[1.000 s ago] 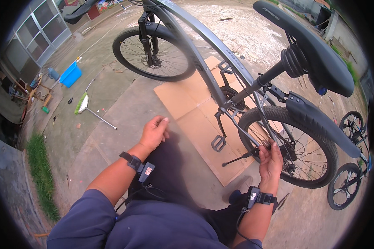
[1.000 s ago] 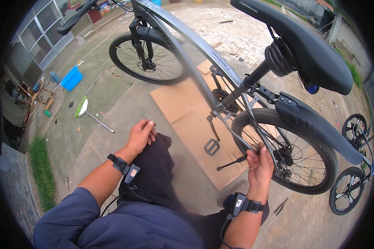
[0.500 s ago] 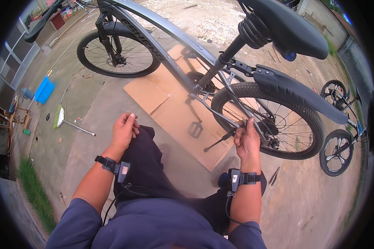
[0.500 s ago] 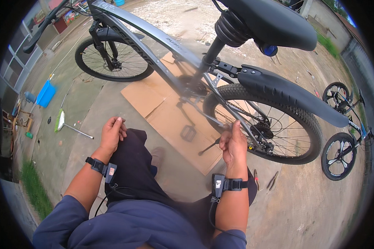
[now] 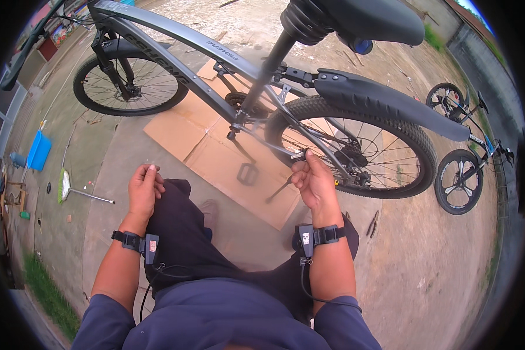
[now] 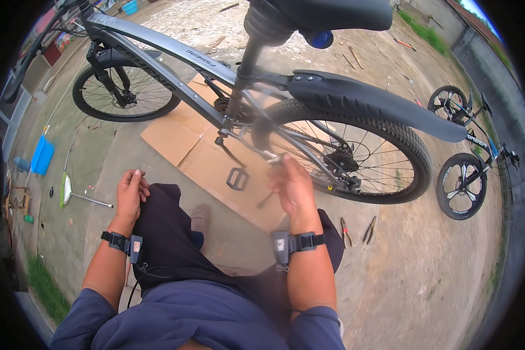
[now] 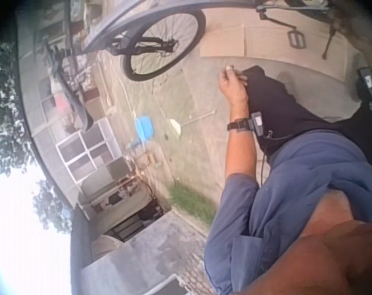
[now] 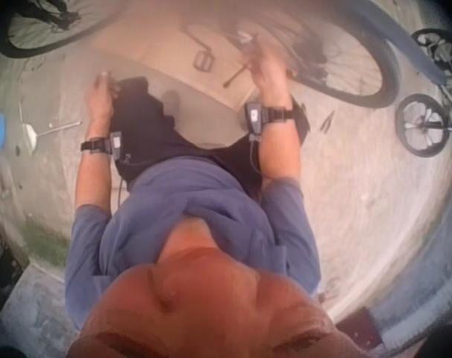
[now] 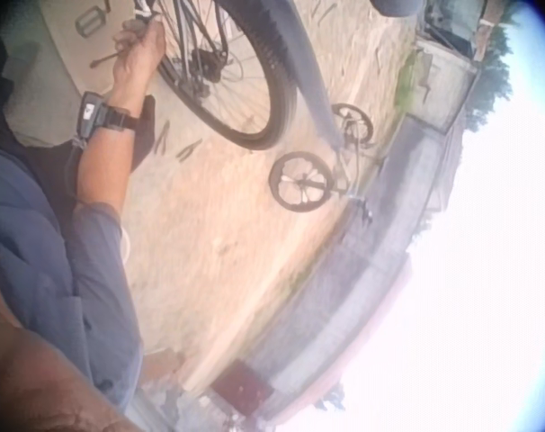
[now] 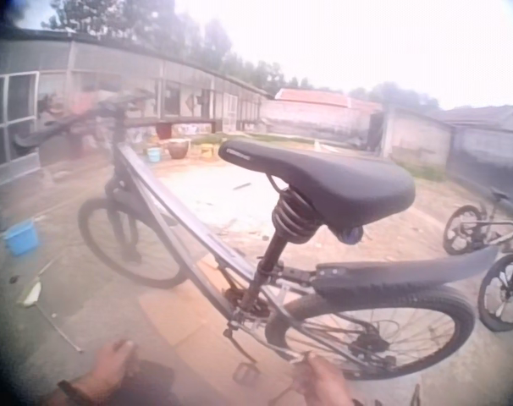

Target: The person removes a coiled cable lock from a bicycle frame, handles small screws and nuts by hand, and then uses a screwdriver to install a component onto the bicycle frame.

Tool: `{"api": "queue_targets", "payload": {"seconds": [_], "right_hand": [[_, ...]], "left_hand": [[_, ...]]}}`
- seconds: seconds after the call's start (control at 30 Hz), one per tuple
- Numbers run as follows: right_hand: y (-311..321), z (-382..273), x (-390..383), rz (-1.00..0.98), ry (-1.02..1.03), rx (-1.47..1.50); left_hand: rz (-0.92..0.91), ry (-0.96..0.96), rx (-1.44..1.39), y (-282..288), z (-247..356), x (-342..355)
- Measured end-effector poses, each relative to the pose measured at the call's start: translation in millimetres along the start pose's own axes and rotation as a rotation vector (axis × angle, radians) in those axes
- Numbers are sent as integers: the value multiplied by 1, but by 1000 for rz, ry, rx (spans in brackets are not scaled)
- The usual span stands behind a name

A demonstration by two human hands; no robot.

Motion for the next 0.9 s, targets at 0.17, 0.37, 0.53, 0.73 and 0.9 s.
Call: {"api": "queue_targets", "payload": {"seconds": [0.17,0.37,0.53,0.73,0.9], "right_hand": [[-3,-1,-1,-51,8,-17],[-8,0,-3,-127,1,-1],[-16,-5,-8,-152,-20,9],[-11,-2,-5,-135,-14,98],[-4,1,-1,-188,-6,108]], "left_hand": [[-3,-11,17,0,2,-1],[-2,-13,17,0,1,-1],[5,-7,20,0,2,-2],[-2,-14,20,-1,1,-1],[6,-15,20,-1,1,-1]]}}
Point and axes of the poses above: each hand's wrist, its own x-axis towards the middle knuckle, its own y-axis out of the back of the hand, z = x × y, the point moved 4 cm from there along x, towards the middle knuckle, and after that the axes turned 4 degrees about -y, right-handed, at the moved point
